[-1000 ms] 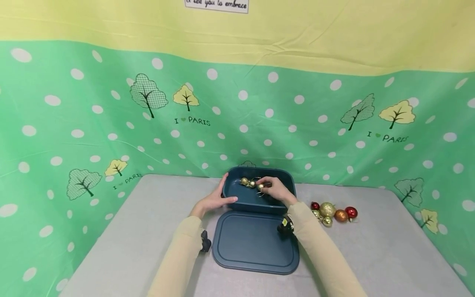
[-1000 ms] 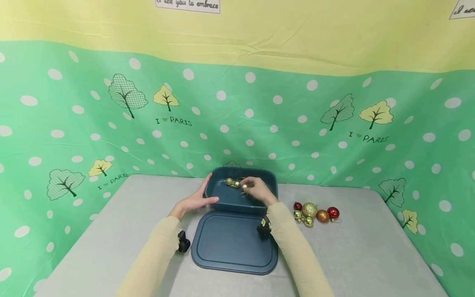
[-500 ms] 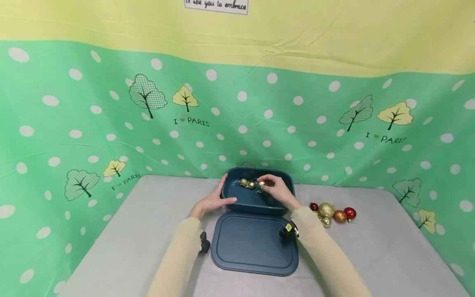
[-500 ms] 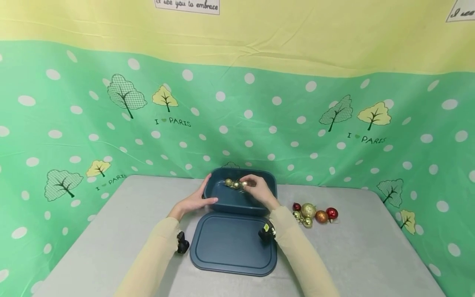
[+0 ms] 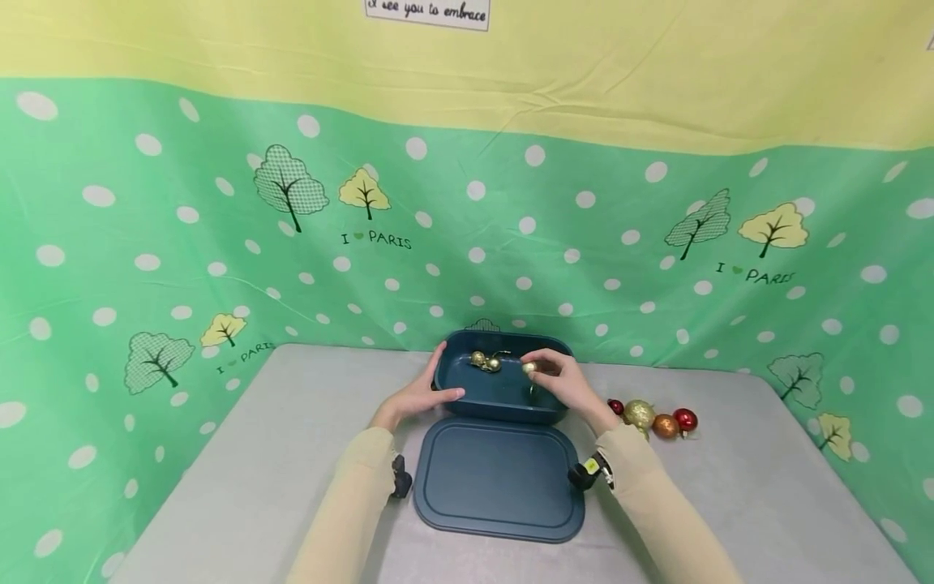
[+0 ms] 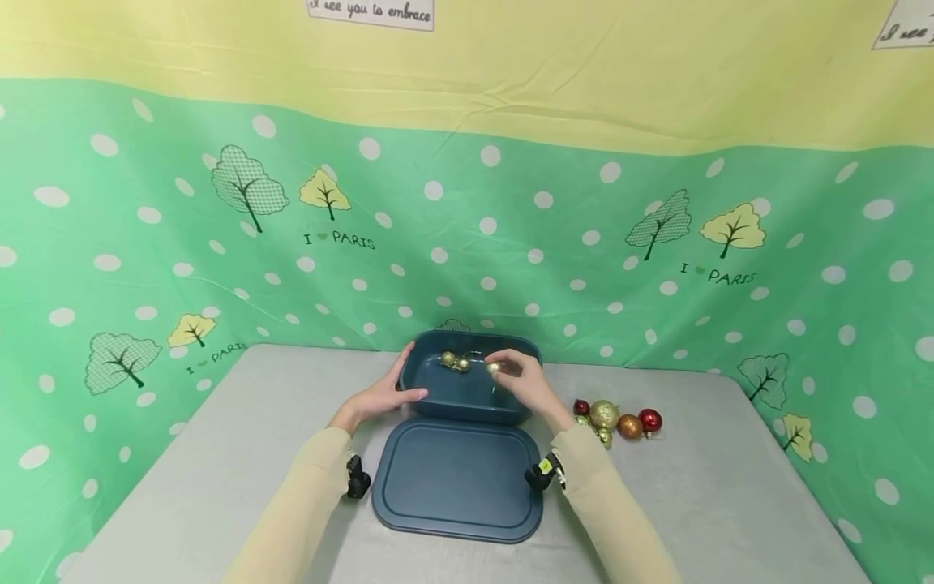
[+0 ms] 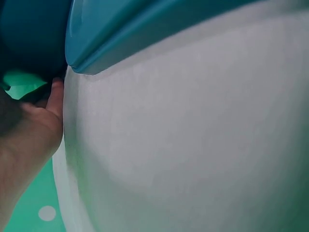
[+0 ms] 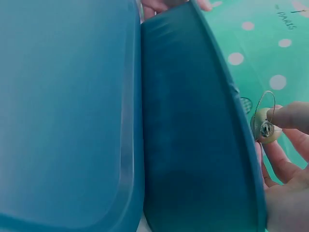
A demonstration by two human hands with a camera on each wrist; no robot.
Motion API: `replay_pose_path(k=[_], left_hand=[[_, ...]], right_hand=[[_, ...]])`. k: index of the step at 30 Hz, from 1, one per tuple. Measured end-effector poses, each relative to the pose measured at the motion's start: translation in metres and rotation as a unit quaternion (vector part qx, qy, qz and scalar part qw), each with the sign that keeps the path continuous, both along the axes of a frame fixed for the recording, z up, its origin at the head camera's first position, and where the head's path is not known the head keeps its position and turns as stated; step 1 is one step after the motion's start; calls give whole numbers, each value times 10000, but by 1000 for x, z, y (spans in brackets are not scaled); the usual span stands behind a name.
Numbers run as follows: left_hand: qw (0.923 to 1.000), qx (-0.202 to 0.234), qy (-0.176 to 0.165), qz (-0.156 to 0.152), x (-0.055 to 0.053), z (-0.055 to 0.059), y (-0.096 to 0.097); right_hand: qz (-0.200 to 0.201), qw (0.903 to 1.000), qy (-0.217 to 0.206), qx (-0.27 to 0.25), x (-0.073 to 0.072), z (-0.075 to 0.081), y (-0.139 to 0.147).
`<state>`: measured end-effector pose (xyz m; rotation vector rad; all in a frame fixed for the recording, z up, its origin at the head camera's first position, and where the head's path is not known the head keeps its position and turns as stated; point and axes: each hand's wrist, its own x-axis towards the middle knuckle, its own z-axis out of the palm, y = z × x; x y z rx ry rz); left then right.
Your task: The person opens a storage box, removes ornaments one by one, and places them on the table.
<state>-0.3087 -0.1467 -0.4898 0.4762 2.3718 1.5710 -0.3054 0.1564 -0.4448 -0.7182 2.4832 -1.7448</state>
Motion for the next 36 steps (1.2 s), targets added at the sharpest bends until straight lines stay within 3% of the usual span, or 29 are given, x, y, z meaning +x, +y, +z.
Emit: replay_pose_path(k=[13,27,36], left_hand=[[10000,-72,-7,17,4,9,2],[9999,-130,-6,7,5,9,1],[10000,-52,31,-25,4,7,2]], right_hand=[[32,9996,-205,-188,26,15,29],[-158,9990,275,309,44,12,77],[-458,9963,-112,723,56,12,109]])
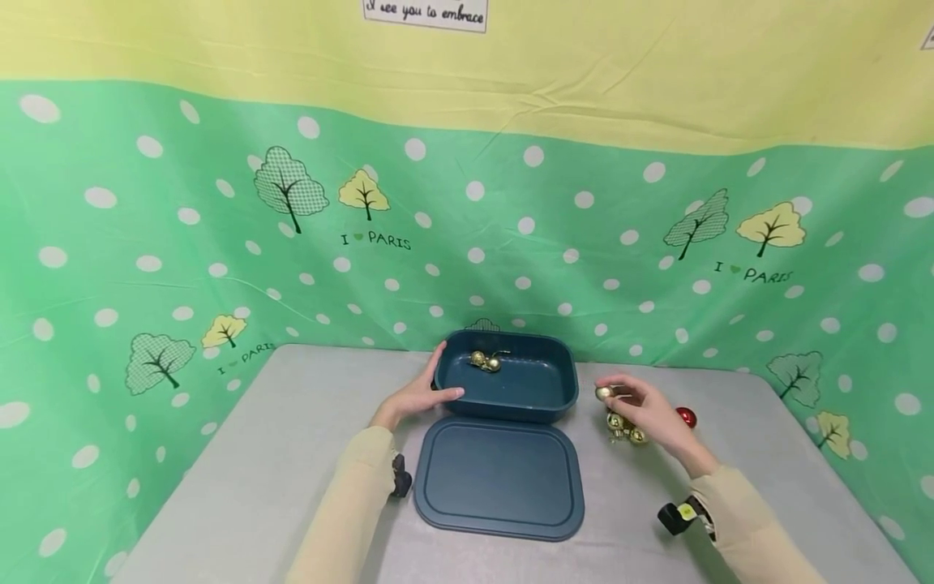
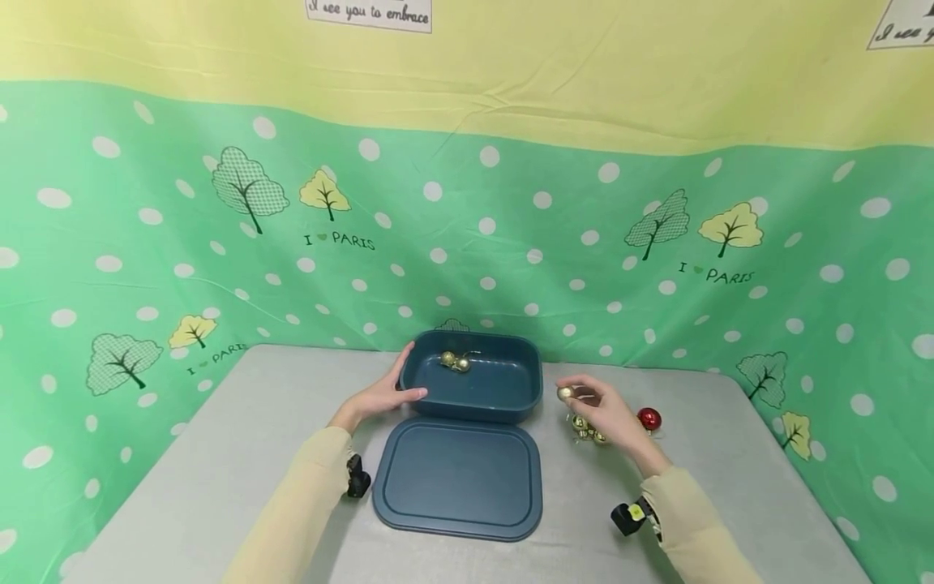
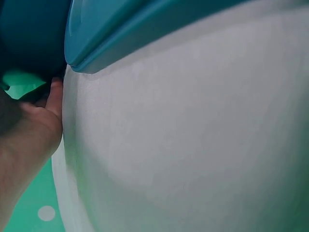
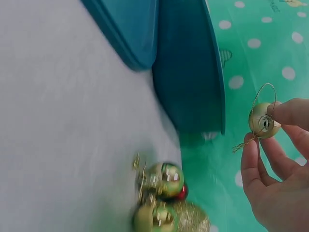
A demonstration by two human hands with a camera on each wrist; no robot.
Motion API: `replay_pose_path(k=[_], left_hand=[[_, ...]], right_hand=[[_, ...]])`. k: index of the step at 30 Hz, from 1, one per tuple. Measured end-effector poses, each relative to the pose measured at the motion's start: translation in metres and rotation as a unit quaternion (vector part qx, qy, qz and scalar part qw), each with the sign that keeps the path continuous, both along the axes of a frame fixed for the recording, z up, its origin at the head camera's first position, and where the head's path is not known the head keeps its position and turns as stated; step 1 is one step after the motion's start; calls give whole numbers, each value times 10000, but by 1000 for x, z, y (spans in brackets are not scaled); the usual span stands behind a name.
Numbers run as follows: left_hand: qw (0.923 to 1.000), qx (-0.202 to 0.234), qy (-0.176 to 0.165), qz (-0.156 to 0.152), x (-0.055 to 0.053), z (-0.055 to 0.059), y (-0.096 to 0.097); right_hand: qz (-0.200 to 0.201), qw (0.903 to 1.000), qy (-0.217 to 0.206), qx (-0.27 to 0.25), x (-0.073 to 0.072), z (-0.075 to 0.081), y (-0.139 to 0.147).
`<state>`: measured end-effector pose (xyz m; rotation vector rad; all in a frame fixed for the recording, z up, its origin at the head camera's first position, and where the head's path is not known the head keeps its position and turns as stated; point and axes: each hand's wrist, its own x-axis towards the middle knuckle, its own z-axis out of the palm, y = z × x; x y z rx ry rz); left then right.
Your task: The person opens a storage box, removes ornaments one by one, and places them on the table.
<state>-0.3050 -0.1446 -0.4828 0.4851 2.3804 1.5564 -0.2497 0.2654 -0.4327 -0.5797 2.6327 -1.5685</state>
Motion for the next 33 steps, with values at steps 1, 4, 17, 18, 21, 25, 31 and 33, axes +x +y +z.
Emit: replay_pose_path(k=[1,4,17,18,21,25,31,33], left_hand=[[10000,-9,-18,25,0,0,0],[10000,4,-55,69,-1,1,2],[10000,-49,1,34,-2,1,3],[10000,-64,-12,40,-2,1,2],[10000,-68,-15,35,-2,1,2],[10000,-47,10,13,-1,1,2],[10000,-32,-62,40,0,1,1],[9999,-53,-86,45,0,1,1]], right_hand=[[-34,10000,28,37,2,0,4],[-185,9995,208,167,6,-3,16],[-358,9963,785,23,21,-21,54],[-354,9959,828,18,22,-23,57],[-364,9945,979,113,24,-27,64],[-503,9922,1095,317,26,-31,71],[-691,9869,1275,710,27,-34,77],[-685,9852,1337,829,27,-36,78]])
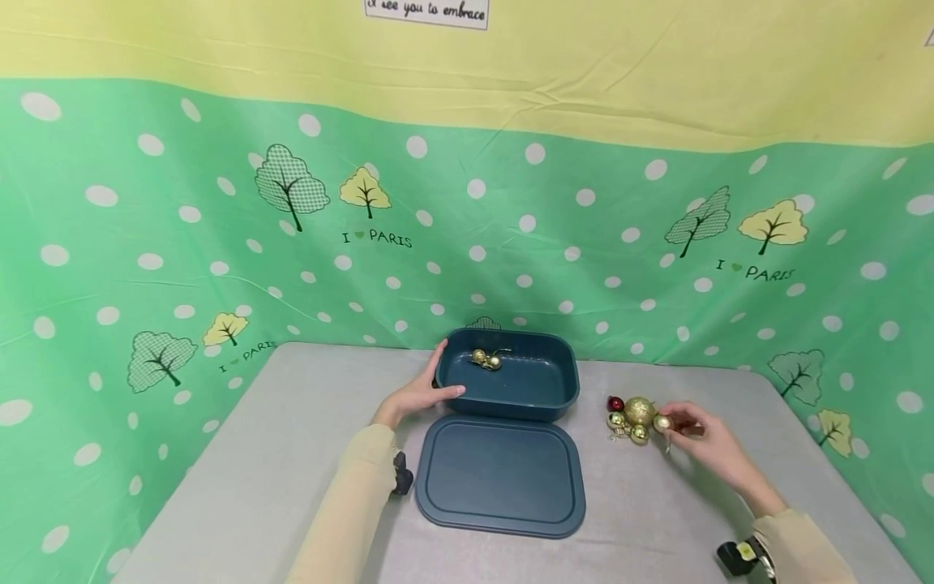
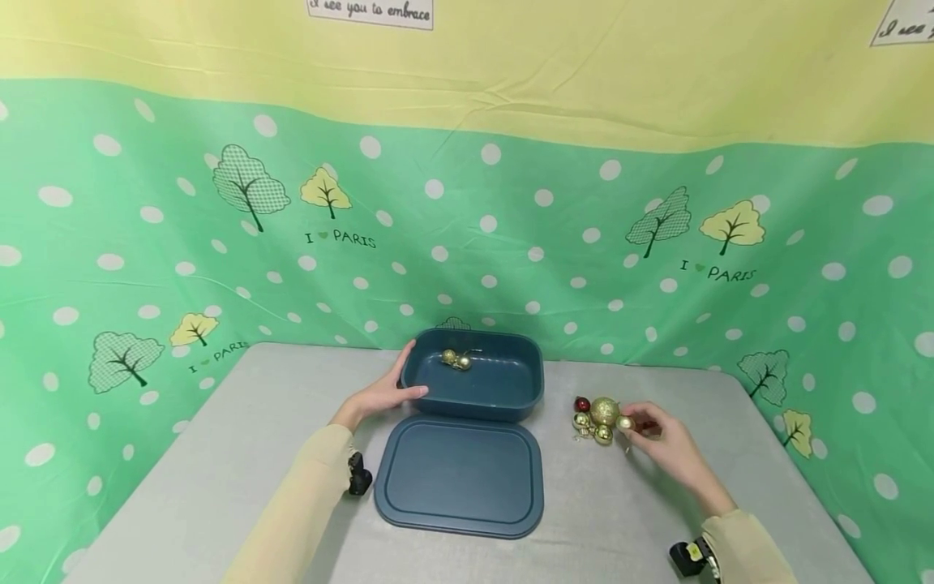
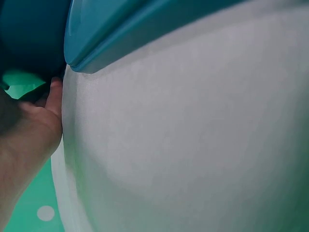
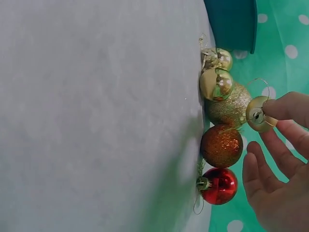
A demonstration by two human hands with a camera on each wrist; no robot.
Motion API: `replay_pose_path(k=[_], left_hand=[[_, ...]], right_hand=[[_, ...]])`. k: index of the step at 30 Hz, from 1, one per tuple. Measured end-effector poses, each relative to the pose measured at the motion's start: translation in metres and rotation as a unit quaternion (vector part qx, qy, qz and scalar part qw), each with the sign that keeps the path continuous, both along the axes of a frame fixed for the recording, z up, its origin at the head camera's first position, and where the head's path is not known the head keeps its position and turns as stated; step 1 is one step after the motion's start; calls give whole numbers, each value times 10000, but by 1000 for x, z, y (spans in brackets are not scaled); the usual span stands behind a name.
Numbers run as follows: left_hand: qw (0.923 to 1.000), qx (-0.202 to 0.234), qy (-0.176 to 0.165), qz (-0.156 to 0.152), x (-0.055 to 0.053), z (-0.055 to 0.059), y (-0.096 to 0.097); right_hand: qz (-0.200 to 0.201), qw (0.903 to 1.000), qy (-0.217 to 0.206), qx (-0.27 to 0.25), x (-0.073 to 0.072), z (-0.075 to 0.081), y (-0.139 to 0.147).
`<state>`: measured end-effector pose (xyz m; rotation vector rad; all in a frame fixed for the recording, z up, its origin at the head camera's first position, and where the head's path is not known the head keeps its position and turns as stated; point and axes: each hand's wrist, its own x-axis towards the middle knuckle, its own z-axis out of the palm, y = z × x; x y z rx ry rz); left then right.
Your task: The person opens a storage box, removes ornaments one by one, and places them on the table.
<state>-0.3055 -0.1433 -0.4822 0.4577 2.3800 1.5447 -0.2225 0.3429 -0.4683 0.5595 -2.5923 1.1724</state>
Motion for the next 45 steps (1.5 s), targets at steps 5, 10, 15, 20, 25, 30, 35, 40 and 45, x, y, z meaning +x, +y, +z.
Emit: replay_pose_path(k=[5,10,15,20,25,30,35,40,45], left_hand=[[10000,-18,33,-29,-1,-2,0],[10000,-46,45,-9,-1,-1,0],[10000,-32,70,-4,-1,-1,0],[10000,-73,17,0,-1,-1,1],[10000,-60,23,20,0,0,0],[9999,-74,95,33,2,1,0],[9999,-101,77,54,0,-2,-1],[9998,-143,78,62,-1,-4,-1],[9998,-100,158,24,-4,-8,-3]], right_hand=[[66,9996,97,252,0,-4,1],[-49,9987,343,367,0,-9,2],[-377,9973,423,466,0,-13,1],[-384,9974,521,328,0,-16,4],[-373,9972,642,-2,0,-9,1],[-325,9983,468,-130,1,4,-9],[-151,9984,389,-393,-1,7,-20],[-9,9975,342,-624,-3,9,-35],[86,9977,194,-643,-5,16,-54]])
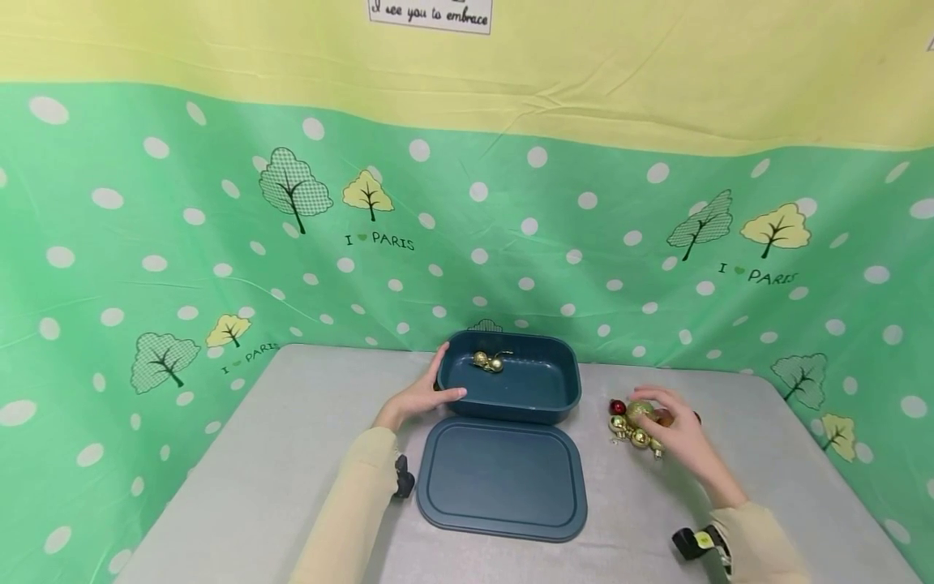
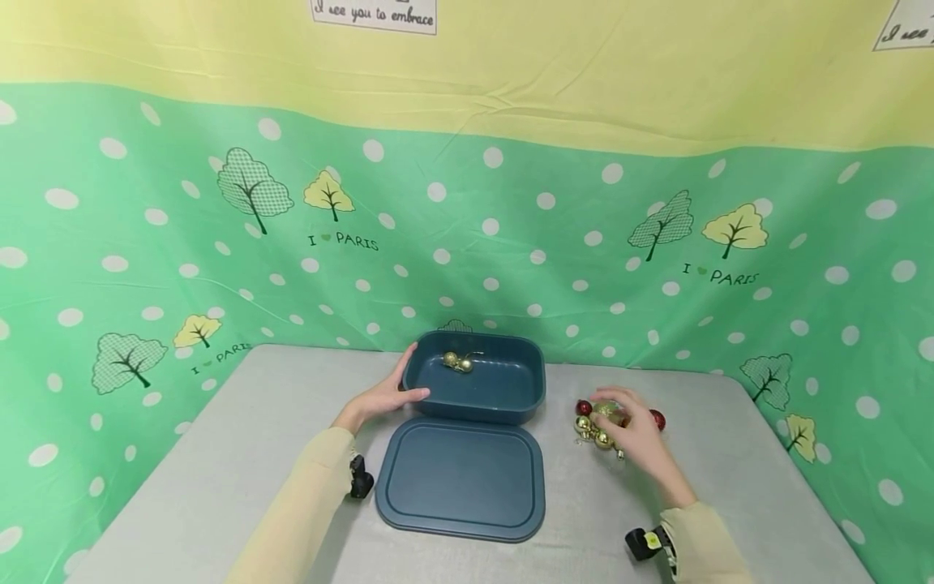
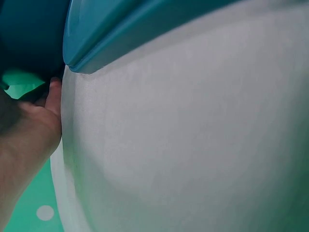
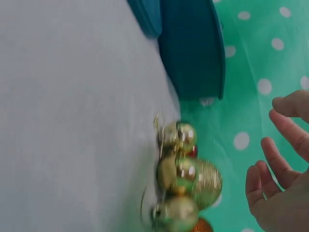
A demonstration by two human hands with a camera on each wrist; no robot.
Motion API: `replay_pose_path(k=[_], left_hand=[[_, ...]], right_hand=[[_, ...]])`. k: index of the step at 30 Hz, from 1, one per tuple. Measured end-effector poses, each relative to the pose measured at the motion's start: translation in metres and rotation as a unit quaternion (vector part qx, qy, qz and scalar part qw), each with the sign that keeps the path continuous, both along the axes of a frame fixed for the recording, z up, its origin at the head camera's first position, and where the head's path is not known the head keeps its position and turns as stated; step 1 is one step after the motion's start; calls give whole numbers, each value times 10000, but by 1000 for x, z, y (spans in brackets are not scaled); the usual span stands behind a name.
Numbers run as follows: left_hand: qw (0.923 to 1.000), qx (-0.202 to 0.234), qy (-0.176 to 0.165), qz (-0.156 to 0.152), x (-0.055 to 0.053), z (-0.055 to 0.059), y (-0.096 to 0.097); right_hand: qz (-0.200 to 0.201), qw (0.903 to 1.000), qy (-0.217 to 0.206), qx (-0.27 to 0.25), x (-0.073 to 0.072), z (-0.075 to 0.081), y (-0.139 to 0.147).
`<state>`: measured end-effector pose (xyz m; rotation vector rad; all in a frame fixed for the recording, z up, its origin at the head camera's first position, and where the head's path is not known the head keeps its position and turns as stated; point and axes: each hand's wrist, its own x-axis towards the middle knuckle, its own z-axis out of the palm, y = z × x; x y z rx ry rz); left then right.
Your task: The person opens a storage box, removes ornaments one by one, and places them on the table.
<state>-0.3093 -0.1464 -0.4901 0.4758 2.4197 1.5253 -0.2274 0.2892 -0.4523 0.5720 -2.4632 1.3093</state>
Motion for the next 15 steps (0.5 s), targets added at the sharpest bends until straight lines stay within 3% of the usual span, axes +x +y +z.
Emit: replay_pose_path(k=[4,15], left_hand=[[10000,17,-54,-21,-3,-5,-2],[10000,-48,-66,27,4,6,2]], right_hand=[[77,9999,-29,88,-3,2,-16],[703,9970,-38,-312,-23,1,-55]])
